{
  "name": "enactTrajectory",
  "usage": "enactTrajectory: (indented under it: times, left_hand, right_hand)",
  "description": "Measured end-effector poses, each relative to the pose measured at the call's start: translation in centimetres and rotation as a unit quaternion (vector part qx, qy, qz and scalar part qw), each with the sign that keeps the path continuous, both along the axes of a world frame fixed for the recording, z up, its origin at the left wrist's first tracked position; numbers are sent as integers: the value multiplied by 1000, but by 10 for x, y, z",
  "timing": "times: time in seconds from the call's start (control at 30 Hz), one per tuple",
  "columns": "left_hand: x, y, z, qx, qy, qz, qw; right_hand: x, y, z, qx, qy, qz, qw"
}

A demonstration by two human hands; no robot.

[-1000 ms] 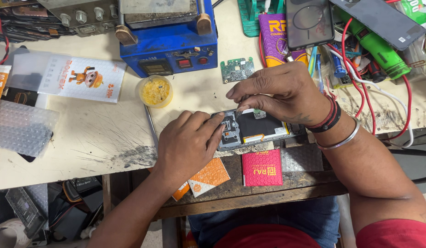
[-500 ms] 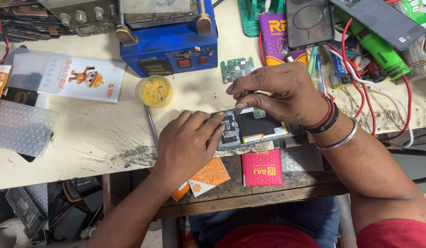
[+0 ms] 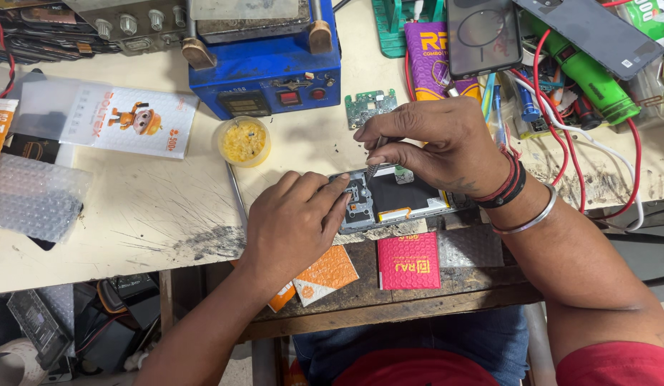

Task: The person repairs a disassembled smartphone on a cluttered workbench. They use a screwdriver to unscrew and pry internal components, lift the battery and mid-frame parts, manipulate small connectors and screws with their fingers, and reposition the phone chassis while working on the internals.

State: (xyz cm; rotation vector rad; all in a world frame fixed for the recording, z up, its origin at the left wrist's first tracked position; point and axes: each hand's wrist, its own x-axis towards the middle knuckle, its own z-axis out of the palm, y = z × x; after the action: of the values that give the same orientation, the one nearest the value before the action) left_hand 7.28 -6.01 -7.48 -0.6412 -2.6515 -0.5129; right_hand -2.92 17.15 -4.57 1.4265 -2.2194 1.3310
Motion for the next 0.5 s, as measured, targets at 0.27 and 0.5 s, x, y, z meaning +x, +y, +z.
enactTrajectory:
  times: [0.27,0.5]
  left_hand:
    - [0,1,0,-1,1,0,1000]
    - [1,1,1,1,0,-2,1000]
  right_hand:
    - [3,1,1,9,-11,-17,1000]
    - [1,1,-2,1,0,-22,1000]
